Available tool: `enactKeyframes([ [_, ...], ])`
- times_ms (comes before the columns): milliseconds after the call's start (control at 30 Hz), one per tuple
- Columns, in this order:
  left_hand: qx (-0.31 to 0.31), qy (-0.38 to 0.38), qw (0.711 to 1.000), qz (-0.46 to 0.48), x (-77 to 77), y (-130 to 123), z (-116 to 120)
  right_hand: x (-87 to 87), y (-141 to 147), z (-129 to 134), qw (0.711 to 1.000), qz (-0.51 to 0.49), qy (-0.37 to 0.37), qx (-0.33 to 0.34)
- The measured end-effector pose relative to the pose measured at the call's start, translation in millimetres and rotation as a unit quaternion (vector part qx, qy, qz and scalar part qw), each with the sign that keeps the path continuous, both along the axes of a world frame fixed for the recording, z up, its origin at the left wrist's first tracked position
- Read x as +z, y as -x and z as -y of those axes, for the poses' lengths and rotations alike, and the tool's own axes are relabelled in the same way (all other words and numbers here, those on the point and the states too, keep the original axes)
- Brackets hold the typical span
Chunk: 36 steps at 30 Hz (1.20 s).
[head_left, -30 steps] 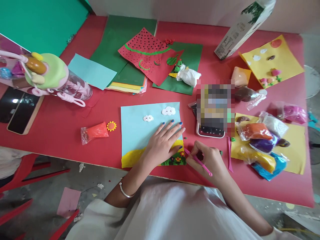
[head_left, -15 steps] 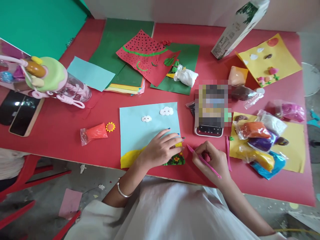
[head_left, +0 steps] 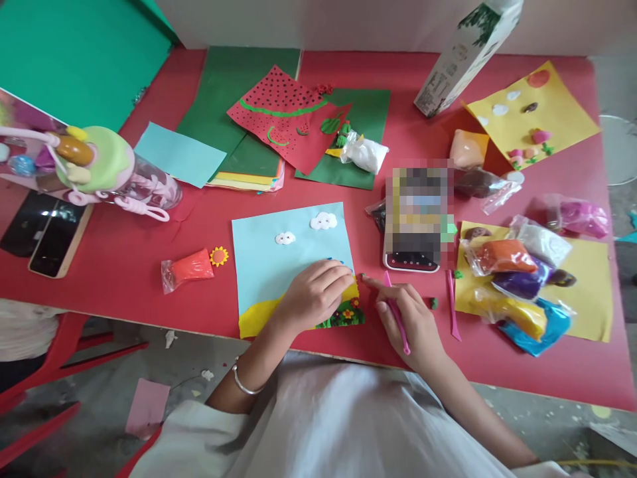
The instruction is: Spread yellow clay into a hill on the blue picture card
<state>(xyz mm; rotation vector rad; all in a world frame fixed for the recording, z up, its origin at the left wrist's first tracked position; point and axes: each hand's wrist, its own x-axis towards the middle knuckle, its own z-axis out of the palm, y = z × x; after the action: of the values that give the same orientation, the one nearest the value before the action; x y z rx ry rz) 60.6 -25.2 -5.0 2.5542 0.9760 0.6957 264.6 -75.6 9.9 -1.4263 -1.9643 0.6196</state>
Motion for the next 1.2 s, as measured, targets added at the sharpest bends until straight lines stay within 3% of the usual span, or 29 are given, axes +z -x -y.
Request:
enactKeyframes([
  [233, 0.016, -0.020, 1.000, 0.015, -2.0, 0.0, 1.4, -0.5, 6.5, 2.6, 0.998, 0.027, -0.041, 0.045],
  [567, 0.022, -0.033, 0.999, 0.026, -2.4, -0.4, 1.3, -2.6, 8.6, 2.0, 0.993, 0.062, -0.088, 0.050],
  [1000, 0.000, -0.087, 0.996, -0.017, 0.5, -2.8, 0.2, -5.9, 6.8, 0.1, 0.993, 0.081, -0.081, 0.006],
  [1200, -0.001, -0.070, 0.997, -0.029, -1.5, -2.5, 0.4, -6.1, 1.9, 6.7, 0.994, 0.067, -0.083, 0.033],
])
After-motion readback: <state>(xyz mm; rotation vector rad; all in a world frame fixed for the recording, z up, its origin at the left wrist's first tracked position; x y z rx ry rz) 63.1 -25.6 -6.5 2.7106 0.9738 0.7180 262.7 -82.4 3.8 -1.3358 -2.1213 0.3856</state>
